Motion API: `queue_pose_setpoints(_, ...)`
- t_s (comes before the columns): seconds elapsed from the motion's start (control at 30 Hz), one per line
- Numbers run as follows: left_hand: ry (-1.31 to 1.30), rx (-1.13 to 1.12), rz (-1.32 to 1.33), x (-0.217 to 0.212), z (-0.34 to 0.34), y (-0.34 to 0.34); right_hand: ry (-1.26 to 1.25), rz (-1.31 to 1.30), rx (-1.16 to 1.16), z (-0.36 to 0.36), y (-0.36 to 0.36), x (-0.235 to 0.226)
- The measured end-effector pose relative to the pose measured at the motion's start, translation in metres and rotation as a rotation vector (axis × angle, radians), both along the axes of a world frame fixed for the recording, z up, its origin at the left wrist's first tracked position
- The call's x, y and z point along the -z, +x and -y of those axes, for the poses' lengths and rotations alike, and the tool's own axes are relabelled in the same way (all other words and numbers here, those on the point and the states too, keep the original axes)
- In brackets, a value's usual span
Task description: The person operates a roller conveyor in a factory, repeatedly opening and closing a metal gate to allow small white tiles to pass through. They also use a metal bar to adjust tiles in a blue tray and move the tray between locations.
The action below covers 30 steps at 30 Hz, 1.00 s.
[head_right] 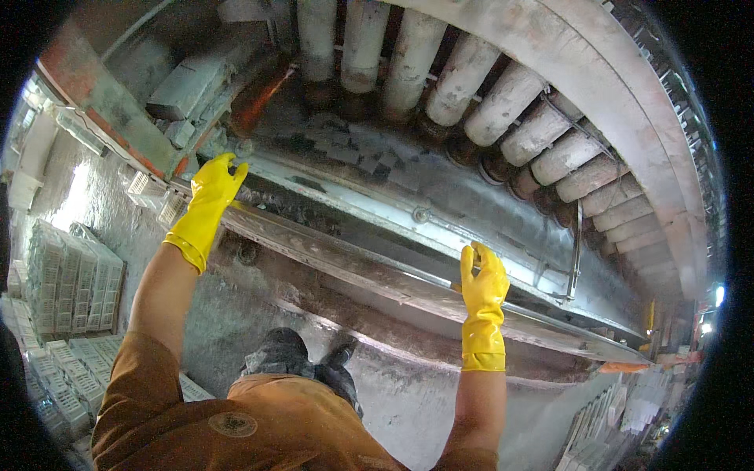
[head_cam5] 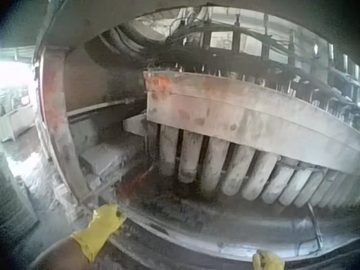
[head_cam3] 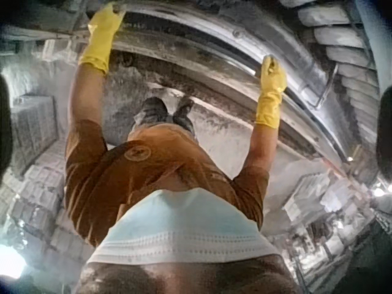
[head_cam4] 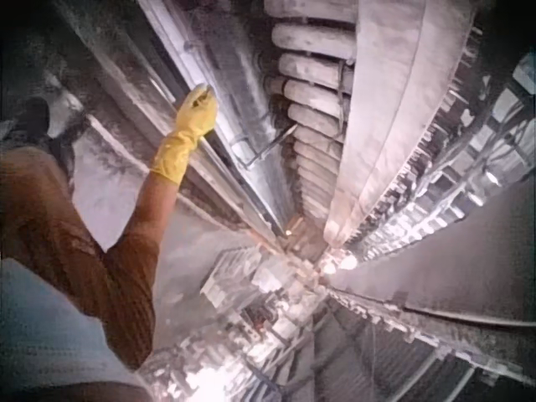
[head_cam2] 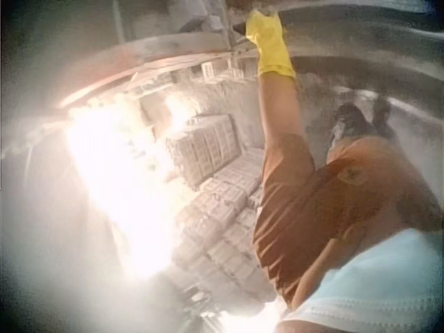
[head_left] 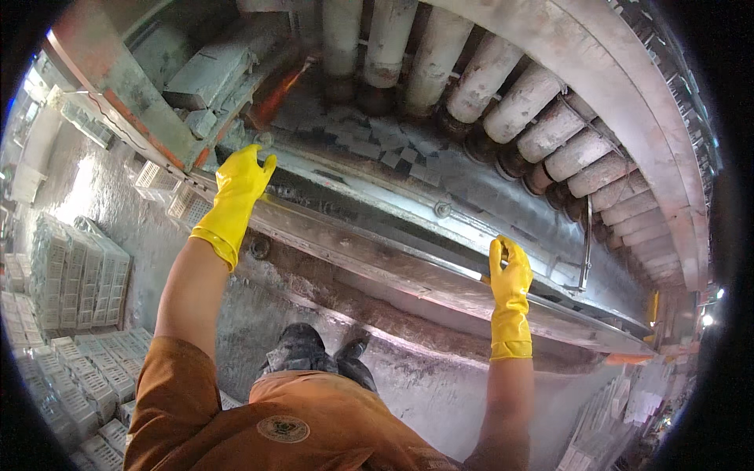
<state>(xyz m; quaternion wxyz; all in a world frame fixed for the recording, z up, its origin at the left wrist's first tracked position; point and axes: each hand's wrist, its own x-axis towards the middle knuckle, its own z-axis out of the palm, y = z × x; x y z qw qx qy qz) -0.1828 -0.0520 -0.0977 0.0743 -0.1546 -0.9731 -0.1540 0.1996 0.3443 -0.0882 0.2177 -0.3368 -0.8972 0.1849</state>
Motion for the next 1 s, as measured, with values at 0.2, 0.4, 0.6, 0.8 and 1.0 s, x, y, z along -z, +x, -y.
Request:
queue_pose_setpoints(0.2, -0.104, 0.11, 0.023, -0.006, -0.006, -0.004, 0.001, 0.01, 0.057, -0.007, 0.0, 0.002)
queue_pose_setpoints(0.4, -0.068, 0.296, 0.176, -0.02, -0.006, -0.008, -0.02, 0.087, 0.464, -0.013, -0.008, 0.015)
queue_pose_setpoints(0.6, -0.002, 0.538, 0.381, -0.034, -0.007, -0.019, -0.364, 0.036, 0.61, 0.03, -0.057, -0.012)
queue_pose_setpoints(0.8, 0.229, 0.748, 0.496, -0.027, -0.016, -0.054, -0.273, -0.035, 0.697, 0.032, -0.077, -0.027)
queue_pose_setpoints(1.0, 0.161, 0.866, 0.459, -0.028, -0.039, -0.064, -0.074, 0.08, 0.711, 0.007, -0.067, -0.007)
